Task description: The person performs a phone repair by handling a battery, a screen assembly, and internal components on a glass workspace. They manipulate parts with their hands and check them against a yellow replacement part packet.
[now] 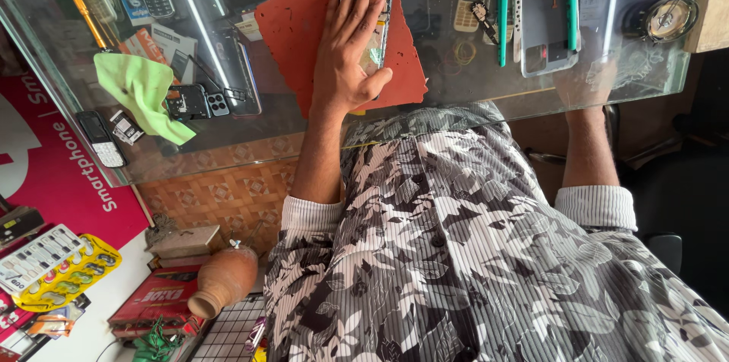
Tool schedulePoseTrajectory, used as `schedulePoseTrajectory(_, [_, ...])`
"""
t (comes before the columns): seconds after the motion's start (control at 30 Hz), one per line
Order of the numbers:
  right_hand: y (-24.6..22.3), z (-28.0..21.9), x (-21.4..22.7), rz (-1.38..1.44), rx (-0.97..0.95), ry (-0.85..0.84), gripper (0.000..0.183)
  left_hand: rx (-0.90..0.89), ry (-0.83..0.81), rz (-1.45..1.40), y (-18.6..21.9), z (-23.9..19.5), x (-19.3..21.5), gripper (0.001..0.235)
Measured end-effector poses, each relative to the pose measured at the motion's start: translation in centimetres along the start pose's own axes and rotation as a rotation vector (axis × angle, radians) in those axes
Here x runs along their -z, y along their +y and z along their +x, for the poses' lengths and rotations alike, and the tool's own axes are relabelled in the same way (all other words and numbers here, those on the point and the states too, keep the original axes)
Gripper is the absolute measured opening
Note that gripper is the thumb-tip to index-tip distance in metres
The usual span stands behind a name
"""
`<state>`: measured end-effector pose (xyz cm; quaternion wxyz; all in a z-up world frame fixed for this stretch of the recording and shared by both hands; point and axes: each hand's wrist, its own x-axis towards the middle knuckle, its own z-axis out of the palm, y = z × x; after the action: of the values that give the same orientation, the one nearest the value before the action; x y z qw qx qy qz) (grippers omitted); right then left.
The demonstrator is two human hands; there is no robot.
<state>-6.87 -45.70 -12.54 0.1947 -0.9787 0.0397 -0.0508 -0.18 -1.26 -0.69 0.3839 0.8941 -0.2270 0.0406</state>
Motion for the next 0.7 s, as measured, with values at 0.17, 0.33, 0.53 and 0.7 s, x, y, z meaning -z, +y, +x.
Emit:
schedulePoseTrajectory(0.17, [1.3,-0.4,-1.1,0.434,-0.345,-0.049,0.023,-0.015,0.017,-0.004,-0.2,-0.2,-0.2,0.094])
schedulePoseTrajectory(0.33, [1.6,0.4,-1.2,0.266,-0.214,-0.012,0.025,-0.020,0.011,0.003,-0.4,-0.2,-0.4,0.094])
schedulePoseTrajectory(0.53, [1.6,2.1,-1.1,0.126,0.337,0.115,0.030,-0.010,0.009,-0.002,-0.2,-0.1,-0.2,0.095])
schedulePoseTrajectory(0.7, [1.3,2.2,-1.6,0.691,-0.205,0.031,0.029,-0.035,-0.022,0.085,0.6,0.3,0.4,0.090])
